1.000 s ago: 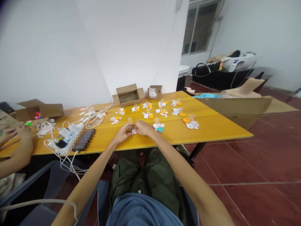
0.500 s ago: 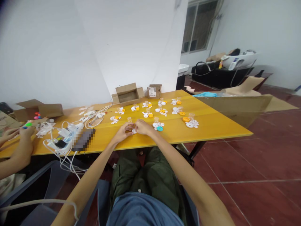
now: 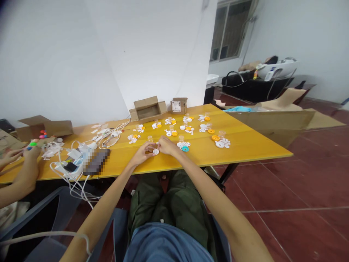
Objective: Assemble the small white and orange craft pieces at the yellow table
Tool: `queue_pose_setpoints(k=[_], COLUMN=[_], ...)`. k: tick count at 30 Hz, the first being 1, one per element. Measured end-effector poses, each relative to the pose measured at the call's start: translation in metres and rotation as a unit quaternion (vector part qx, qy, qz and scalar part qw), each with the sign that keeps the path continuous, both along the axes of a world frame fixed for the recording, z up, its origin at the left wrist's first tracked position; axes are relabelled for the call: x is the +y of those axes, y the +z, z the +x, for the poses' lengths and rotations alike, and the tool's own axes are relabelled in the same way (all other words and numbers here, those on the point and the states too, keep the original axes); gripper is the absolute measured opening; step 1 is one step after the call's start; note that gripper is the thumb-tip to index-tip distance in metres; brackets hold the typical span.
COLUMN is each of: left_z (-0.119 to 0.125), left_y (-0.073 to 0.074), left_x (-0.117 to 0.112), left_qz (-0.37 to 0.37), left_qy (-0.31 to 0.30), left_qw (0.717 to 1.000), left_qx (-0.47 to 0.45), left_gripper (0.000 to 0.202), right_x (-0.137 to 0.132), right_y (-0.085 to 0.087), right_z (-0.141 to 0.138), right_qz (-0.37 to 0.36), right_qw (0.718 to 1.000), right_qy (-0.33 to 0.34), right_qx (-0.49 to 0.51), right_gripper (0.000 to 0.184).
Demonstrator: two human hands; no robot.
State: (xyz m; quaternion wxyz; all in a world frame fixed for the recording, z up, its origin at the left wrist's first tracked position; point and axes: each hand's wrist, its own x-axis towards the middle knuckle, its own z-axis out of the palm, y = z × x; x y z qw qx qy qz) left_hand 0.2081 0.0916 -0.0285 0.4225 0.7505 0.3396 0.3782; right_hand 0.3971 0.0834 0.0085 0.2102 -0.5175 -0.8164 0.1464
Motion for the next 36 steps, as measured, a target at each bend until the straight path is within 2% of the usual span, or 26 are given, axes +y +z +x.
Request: queue_pose_setpoints(k=[10, 15, 25, 31, 36], left_z=[0.000, 0.001, -0.001, -0.002, -0.001], left_y=[0.000, 0.000, -0.003, -0.002, 0.000], left_x=[-0.001, -0.001, 0.002, 0.001, 0.000], left_qz=[-0.030, -0.037, -0.036, -0.028, -0.022], left_qy=[-0.011, -0.011, -0.012, -0.023, -0.022], left_qw=[0.999, 0.999, 0.999, 0.999, 0.999], left_qx=[-0.028, -0.028, -0.028, -0.025, -0.028], left_gripper=[0.043, 0.044, 0.047, 0.046, 0.044], right_x=[0.009, 0.008, -0.002, -0.001, -0.001], right_y=[-0.010, -0.012, -0.012, -0.015, -0.019], right_z=[-0.004, -0.003, 0.002, 0.004, 0.006], right_qz=[0.033, 0.084, 0.109, 0.124, 0.131], right_qw=[0.999, 0.994, 0.988, 0.984, 0.983], right_qy=[0.033, 0.071, 0.102, 0.127, 0.130], right_qx=[0.004, 0.021, 0.034, 0.004, 0.014], right_gripper=[0.013, 0.014, 0.017, 0.021, 0.017])
